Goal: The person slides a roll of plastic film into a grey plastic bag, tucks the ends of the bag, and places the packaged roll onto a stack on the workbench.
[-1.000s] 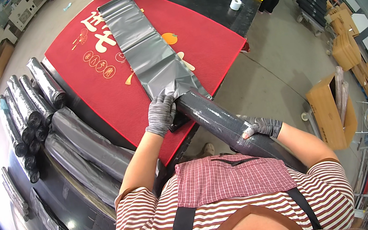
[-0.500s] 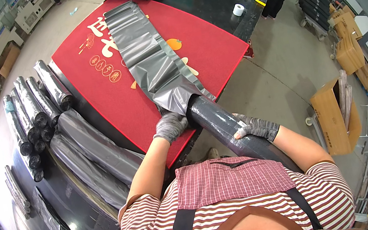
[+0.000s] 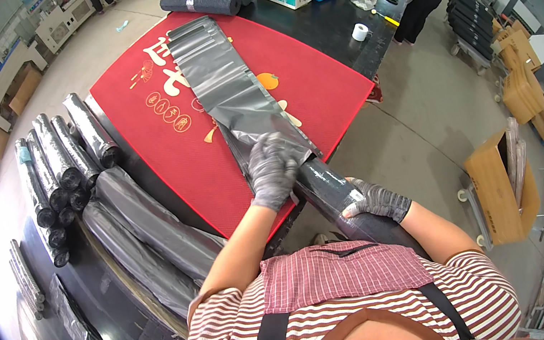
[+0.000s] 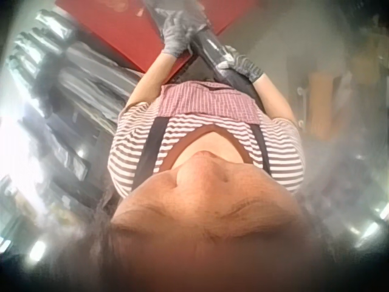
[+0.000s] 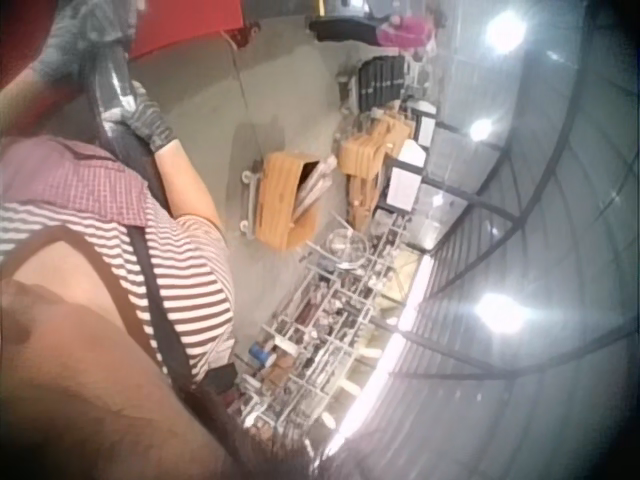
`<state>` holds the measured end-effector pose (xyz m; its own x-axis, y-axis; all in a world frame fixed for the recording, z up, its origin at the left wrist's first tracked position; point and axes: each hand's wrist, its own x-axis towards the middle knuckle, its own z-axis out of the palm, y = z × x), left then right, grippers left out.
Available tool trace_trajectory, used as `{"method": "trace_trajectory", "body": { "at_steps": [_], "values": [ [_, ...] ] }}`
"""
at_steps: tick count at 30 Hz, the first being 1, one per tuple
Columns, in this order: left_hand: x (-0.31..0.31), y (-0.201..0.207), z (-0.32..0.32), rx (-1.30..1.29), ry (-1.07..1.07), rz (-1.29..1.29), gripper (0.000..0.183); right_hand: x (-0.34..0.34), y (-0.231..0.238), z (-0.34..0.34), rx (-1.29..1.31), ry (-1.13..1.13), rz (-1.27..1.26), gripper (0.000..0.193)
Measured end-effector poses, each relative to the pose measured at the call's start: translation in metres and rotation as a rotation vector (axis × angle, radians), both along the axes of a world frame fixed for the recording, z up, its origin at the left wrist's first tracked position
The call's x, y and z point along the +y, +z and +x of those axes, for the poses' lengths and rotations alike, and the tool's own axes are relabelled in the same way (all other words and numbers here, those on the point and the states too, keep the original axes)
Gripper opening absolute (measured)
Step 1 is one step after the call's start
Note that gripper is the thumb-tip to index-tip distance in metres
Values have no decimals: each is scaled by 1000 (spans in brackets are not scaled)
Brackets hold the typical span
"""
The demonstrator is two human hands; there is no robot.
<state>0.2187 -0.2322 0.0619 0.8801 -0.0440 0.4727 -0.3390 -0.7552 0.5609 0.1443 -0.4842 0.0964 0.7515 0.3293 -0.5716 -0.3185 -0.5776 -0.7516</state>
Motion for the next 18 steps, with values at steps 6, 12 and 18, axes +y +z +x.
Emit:
{"method": "trace_trajectory", "body": {
  "at_steps": [6,12,18],
  "values": [
    [19,-86,16,997,-10,-1771,71,14,7,7,68,7,98,105],
    [-46,-74,-9,1211,38,-1919,59,10,-42,52,-107,55,-123,88],
    [-22,-81,-9,1171,-41,-1994,51,-15,11,1,326,83,453,75]
  ]
}}
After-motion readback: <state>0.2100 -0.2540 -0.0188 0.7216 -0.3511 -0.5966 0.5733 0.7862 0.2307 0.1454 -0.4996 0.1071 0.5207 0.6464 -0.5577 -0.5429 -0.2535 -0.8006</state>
